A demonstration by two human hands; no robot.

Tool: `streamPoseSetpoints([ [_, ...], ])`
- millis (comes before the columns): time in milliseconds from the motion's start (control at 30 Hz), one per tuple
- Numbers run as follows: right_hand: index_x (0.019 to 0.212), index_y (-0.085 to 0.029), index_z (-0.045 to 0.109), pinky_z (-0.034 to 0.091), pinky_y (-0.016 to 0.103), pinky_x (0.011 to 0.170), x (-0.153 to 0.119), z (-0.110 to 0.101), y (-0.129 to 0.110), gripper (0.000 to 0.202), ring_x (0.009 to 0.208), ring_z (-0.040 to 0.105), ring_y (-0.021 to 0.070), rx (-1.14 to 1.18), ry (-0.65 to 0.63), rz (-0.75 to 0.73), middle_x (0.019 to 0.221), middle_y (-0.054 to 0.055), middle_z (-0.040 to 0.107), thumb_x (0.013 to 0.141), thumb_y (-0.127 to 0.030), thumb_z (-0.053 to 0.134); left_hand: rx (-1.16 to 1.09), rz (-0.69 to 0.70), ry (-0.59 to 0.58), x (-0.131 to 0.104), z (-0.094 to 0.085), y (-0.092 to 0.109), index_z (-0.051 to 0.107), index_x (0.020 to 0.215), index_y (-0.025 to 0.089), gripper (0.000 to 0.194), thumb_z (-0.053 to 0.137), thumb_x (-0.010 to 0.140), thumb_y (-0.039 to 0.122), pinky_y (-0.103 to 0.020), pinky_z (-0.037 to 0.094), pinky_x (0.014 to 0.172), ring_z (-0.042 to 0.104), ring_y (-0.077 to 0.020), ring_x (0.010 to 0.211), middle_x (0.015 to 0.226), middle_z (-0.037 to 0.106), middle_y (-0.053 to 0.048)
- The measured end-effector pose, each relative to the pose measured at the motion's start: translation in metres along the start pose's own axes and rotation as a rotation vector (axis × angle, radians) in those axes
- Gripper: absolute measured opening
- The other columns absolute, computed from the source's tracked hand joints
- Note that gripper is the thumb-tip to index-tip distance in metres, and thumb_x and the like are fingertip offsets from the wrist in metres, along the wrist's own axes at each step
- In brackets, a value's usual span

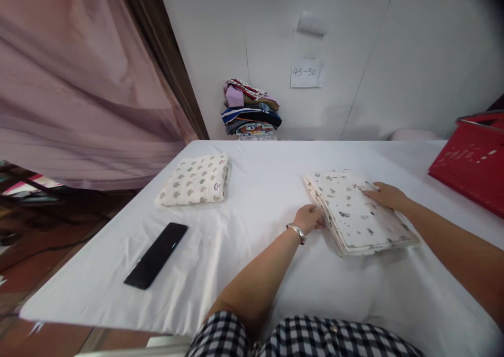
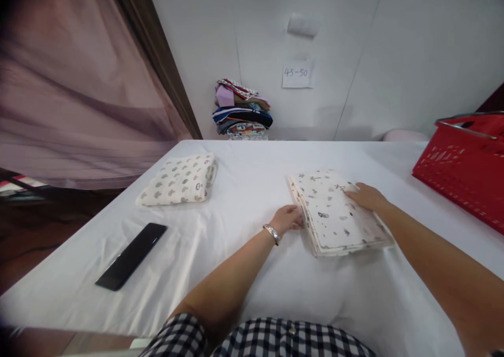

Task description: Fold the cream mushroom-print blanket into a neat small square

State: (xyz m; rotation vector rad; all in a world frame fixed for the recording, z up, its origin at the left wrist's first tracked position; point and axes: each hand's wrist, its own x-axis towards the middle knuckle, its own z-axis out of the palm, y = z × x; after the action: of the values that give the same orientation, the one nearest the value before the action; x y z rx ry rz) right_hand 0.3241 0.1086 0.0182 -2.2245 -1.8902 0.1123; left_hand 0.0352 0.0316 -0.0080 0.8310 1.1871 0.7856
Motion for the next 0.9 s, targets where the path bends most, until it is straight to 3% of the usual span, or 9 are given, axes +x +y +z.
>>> streamPoseSetpoints([
  [100, 0.115, -0.012, 0.061, 0.043, 0.036, 0.083, -0.011, 0.001, -0.03, 0.045, 0.105, 0.057, 0.0291, 0.053, -0.009, -0.11, 0.121, 0.02, 0.059, 0.084, -0.043, 0.052, 0.012, -0.014, -0.001, 0.0, 0.001, 0.001, 0.053, 0.125, 0.007, 0.048, 0.064, 0.081, 0.021, -0.024, 0.053, 0.057, 0.059, -0.0129, 0.063, 0.075, 0.065, -0.005],
  [233, 0.114, -0.018, 0.06, 0.046, 0.031, 0.078, -0.041, 0.003, -0.087, 0.041, 0.087, 0.061, 0.0207, 0.228, -0.097, -0.2, 0.101, 0.008, 0.066, 0.086, -0.045, 0.046, -0.015, -0.006, 0.026, -0.002, 0.001, 0.002, 0.052, 0.127, 0.01, 0.049, 0.063, 0.08, 0.019, -0.022, 0.052, 0.055, 0.061, -0.0121, 0.065, 0.092, 0.067, -0.008],
  [367, 0.116, -0.017, 0.058, 0.044, 0.032, 0.071, -0.063, 0.007, -0.124, 0.048, 0.08, 0.06, 0.0205, 0.112, -0.167, -0.299, 0.102, 0.01, 0.064, 0.086, -0.052, 0.043, -0.074, 0.007, 0.023, -0.004, 0.001, 0.002, 0.044, 0.135, 0.016, 0.063, 0.06, 0.075, 0.011, -0.02, 0.05, 0.051, 0.061, -0.0098, 0.064, 0.12, 0.061, -0.011],
  [467, 0.107, -0.017, 0.059, 0.043, 0.033, 0.069, -0.07, 0.008, -0.138, 0.048, 0.082, 0.06, 0.0229, -0.028, -0.226, -0.317, 0.103, 0.012, 0.061, 0.085, -0.056, 0.042, -0.111, 0.019, -0.004, -0.004, 0.0, 0.001, 0.038, 0.139, 0.02, 0.074, 0.056, 0.069, 0.004, -0.019, 0.047, 0.047, 0.061, -0.0084, 0.061, 0.13, 0.056, -0.01],
  [567, 0.104, -0.017, 0.059, 0.043, 0.034, 0.07, -0.073, 0.008, -0.146, 0.049, 0.089, 0.06, 0.0268, -0.116, -0.286, -0.306, 0.105, 0.014, 0.06, 0.084, -0.059, 0.044, -0.161, 0.006, -0.013, -0.001, 0.001, -0.002, 0.039, 0.138, 0.022, 0.076, 0.056, 0.066, 0.002, -0.018, 0.043, 0.044, 0.062, -0.0091, 0.06, 0.127, 0.059, -0.008],
  [767, 0.124, -0.015, 0.048, 0.044, 0.038, 0.075, -0.071, 0.004, -0.157, 0.058, 0.1, 0.059, 0.0313, -0.222, -0.369, -0.271, 0.118, 0.018, 0.055, 0.082, -0.056, 0.048, -0.258, -0.047, 0.035, 0.004, 0.001, -0.002, 0.034, 0.142, 0.018, 0.083, 0.057, 0.064, 0.004, -0.017, 0.03, 0.039, 0.057, -0.0068, 0.052, 0.116, 0.064, -0.009],
  [900, 0.134, -0.015, 0.039, 0.043, 0.038, 0.077, -0.076, 0.002, -0.166, 0.064, 0.104, 0.058, 0.0326, -0.28, -0.417, -0.26, 0.123, 0.019, 0.052, 0.08, -0.047, 0.053, -0.372, -0.079, -0.02, 0.002, -0.003, 0.003, 0.024, 0.146, 0.016, 0.095, 0.053, 0.057, 0.0, -0.017, 0.024, 0.037, 0.049, -0.0042, 0.046, 0.117, 0.064, -0.011],
])
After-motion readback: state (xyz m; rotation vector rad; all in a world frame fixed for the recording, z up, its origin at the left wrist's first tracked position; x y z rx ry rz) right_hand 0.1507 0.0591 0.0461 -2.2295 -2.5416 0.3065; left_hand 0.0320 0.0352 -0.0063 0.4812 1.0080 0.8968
